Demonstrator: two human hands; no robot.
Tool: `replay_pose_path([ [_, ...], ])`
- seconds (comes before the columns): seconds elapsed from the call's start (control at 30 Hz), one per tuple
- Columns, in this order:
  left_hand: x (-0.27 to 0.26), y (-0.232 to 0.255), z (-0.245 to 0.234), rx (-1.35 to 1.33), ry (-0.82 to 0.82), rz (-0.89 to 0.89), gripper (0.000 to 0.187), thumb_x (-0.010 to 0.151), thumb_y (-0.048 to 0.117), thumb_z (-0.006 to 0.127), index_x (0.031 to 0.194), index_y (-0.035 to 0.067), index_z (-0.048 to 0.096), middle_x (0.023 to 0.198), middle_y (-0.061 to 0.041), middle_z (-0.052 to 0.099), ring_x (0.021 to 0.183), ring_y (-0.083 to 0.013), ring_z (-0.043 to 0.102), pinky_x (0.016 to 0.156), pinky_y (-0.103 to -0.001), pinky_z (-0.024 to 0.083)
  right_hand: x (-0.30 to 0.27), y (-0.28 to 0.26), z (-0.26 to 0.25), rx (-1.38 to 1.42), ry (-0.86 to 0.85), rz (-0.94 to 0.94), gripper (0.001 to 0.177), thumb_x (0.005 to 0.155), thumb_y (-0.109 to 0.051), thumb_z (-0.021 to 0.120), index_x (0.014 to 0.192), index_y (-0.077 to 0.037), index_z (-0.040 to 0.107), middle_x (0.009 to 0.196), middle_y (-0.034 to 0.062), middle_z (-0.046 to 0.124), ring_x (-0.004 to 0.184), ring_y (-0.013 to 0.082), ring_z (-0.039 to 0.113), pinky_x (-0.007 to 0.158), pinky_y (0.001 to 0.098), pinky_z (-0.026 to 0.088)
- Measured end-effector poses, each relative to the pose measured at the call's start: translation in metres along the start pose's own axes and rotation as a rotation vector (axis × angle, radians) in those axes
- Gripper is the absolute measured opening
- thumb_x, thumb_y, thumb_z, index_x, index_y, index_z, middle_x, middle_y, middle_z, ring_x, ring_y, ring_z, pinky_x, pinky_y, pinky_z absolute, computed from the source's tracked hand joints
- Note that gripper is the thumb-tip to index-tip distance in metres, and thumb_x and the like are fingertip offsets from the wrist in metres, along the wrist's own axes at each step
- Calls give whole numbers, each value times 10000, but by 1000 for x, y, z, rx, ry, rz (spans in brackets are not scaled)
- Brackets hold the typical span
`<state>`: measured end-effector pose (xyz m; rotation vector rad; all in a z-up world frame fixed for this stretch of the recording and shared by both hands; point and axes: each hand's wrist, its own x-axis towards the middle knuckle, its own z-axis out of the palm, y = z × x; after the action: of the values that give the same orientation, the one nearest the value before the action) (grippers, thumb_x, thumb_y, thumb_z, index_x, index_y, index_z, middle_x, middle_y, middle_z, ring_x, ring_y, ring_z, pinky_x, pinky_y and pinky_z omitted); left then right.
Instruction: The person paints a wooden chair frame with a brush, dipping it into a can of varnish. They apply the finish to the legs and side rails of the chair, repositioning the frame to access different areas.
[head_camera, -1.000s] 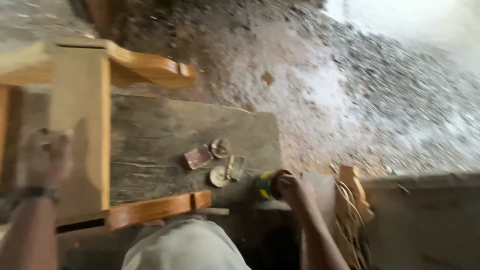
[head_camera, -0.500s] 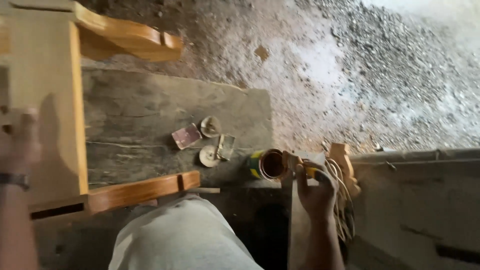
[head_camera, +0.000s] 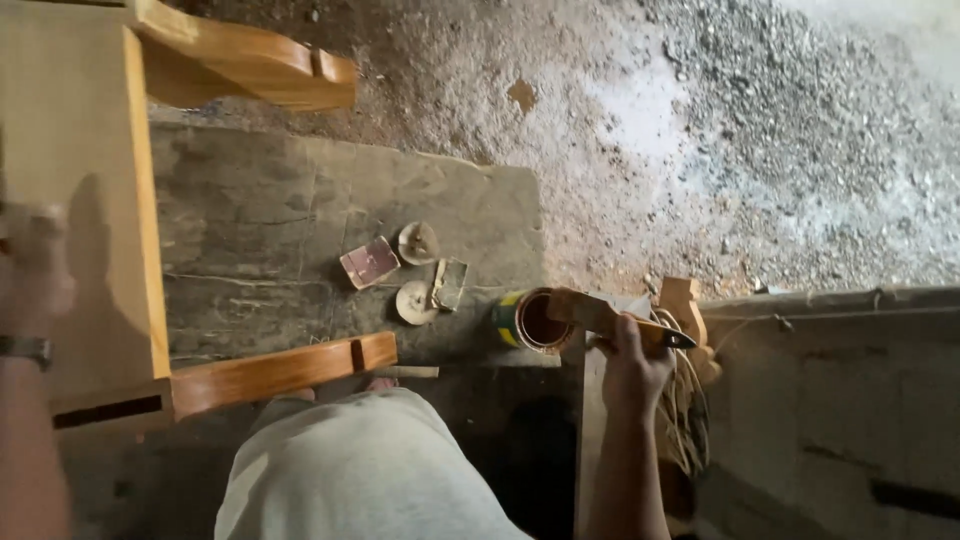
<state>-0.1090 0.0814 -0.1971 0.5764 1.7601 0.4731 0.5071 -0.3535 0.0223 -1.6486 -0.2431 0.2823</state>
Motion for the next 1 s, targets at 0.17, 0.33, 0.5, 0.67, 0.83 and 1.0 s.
replay_pose_path([
  [0.17, -174, 41, 37, 519, 327, 1140, 591, 1325, 475, 591, 1507, -86, 549, 1025, -210, 660, 699, -316, 616, 442, -454, 437, 30, 31, -12, 619, -185, 385, 100, 983, -135, 661, 904, -79, 687, 789, 44, 671, 658, 213, 646, 528, 345, 519],
  [0.33, -133, 25, 27, 968, 728, 1426, 379, 1094, 297, 662, 1380, 49, 686, 1269, -264, 706, 1050, -447, 694, 818, -536, 548, 34, 42, 12, 623, -228, 582, 142, 1008, -217, 644, 878, -161, 635, 723, 164, 688, 604, 251, 650, 541, 327, 531],
  [0.5, -106, 10, 45, 1188, 838, 1810, 735, 901, 96, 732, 1607, 144, 534, 1372, -499, 626, 1206, -694, 629, 933, -738, 530, 40, 67, 93, 763, -287, 626, 117, 1008, -158, 658, 934, -75, 619, 821, 149, 656, 740, 217, 594, 710, 289, 562],
  [0.67, -198, 37, 65, 566, 643, 1183, 684, 1041, 599, 637, 1275, -44, 617, 1055, -292, 706, 941, -471, 715, 802, -554, 553, -19, -23, 274, 494, -624, 440, 256, 983, -164, 720, 1161, 3, 645, 1172, 191, 673, 1092, 298, 666, 1043, 507, 500],
  [0.83, -178, 37, 56, 615, 562, 1362, 514, 992, 531, 641, 1107, 31, 613, 966, -203, 696, 938, -412, 712, 852, -484, 545, -26, -42, 426, 381, -688, 241, 399, 895, -220, 851, 1197, -14, 692, 1137, 209, 694, 997, 352, 675, 800, 481, 585],
  [1.0, -178, 26, 66, 578, 483, 1206, 800, 1008, 619, 540, 1340, -108, 561, 1218, -349, 657, 1140, -503, 641, 946, -601, 500, -18, -27, 530, 319, -654, 95, 422, 891, -183, 809, 1189, 27, 597, 1110, 230, 680, 869, 328, 730, 712, 514, 666],
])
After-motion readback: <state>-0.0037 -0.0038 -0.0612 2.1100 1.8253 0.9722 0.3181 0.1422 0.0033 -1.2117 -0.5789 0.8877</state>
